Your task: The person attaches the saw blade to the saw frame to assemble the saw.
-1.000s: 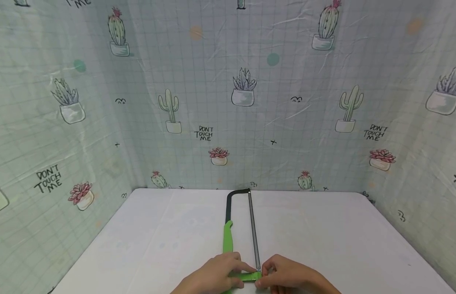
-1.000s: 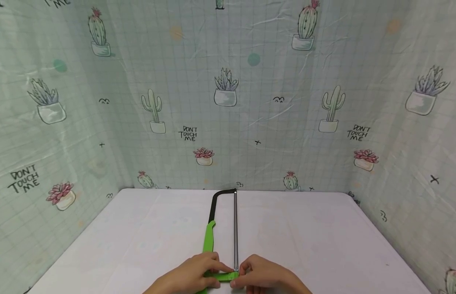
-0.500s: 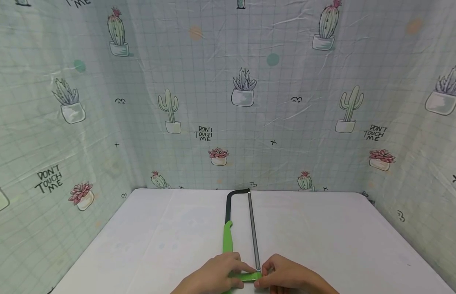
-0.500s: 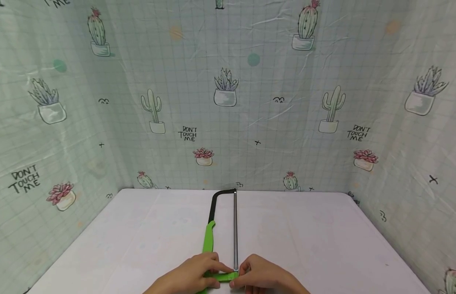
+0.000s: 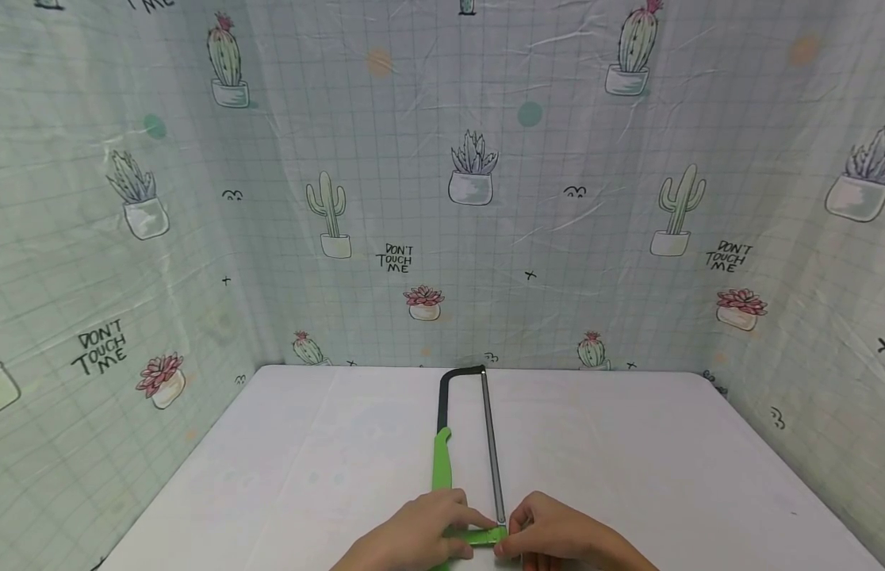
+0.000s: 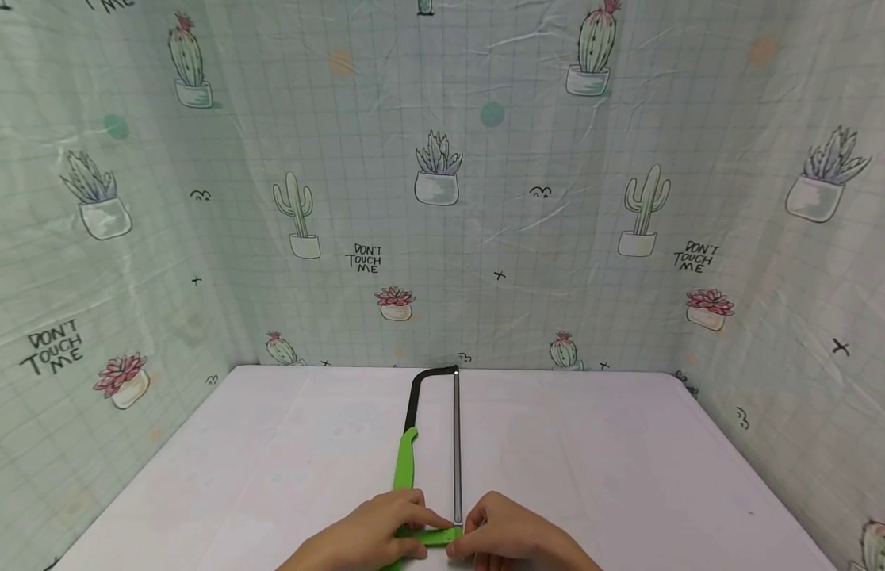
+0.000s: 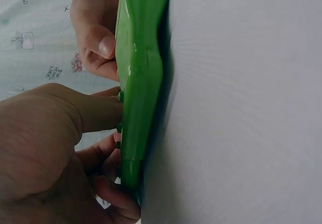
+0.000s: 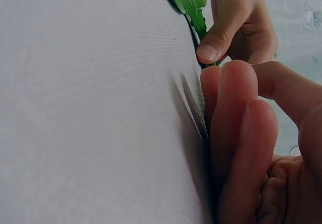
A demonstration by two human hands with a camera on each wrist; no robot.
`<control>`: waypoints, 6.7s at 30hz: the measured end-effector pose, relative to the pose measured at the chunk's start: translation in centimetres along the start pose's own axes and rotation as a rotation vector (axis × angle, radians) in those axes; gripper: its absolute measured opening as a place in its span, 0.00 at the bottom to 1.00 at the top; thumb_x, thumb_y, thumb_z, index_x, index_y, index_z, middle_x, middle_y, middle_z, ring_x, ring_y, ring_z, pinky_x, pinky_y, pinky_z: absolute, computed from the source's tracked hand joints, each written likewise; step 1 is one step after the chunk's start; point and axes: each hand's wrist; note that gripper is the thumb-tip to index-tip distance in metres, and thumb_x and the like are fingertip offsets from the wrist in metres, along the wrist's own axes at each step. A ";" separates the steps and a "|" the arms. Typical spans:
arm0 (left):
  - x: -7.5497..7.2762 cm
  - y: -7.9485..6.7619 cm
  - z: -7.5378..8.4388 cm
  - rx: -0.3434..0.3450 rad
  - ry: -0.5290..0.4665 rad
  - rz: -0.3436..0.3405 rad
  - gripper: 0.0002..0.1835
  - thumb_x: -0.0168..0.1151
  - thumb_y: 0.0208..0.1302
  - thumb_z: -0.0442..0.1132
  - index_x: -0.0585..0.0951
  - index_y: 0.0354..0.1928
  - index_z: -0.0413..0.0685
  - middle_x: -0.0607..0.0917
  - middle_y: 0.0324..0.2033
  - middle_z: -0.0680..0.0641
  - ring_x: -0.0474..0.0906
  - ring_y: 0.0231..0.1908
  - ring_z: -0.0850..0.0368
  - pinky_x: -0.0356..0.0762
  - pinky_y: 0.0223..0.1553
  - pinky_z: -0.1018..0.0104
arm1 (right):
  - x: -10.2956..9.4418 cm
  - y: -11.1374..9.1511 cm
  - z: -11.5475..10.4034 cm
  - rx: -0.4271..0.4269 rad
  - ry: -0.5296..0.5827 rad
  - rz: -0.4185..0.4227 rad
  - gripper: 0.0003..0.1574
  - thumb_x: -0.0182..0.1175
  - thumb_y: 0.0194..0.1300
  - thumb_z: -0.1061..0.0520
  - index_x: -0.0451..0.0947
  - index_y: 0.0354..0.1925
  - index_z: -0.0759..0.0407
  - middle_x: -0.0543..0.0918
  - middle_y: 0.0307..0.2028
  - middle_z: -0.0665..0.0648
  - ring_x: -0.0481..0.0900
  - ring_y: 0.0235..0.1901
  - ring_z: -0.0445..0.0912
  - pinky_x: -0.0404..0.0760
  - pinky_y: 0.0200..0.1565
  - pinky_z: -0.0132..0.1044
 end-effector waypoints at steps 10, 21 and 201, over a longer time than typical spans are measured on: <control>0.1 0.0 -0.1 0.004 0.015 0.009 0.22 0.73 0.62 0.46 0.86 0.58 0.72 0.75 0.29 0.66 0.66 0.31 0.73 0.68 0.31 0.77 | 0.3 0.0 -0.2 0.035 -0.055 0.028 0.11 0.67 0.56 0.50 0.82 0.22 0.54 0.75 0.12 0.44 0.69 0.13 0.35 0.67 0.17 0.24; 0.1 0.0 -0.3 0.009 0.003 0.013 0.21 0.72 0.62 0.47 0.86 0.58 0.73 0.74 0.30 0.66 0.66 0.31 0.72 0.68 0.30 0.76 | 0.3 0.1 -0.4 0.035 -0.029 0.002 0.08 0.64 0.54 0.51 0.80 0.22 0.53 0.76 0.12 0.44 0.69 0.11 0.34 0.67 0.16 0.24; 0.0 0.1 -0.3 0.044 0.005 0.030 0.21 0.71 0.63 0.48 0.86 0.59 0.72 0.76 0.33 0.67 0.66 0.32 0.72 0.67 0.32 0.77 | -1.3 0.1 0.0 -0.027 0.131 -0.196 0.03 0.58 0.59 0.61 0.78 0.30 0.56 0.80 0.17 0.46 0.74 0.13 0.33 0.73 0.18 0.24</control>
Point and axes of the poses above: each hand's wrist, its own y-axis towards the middle knuckle, its own x-axis out of the palm, z = x × y
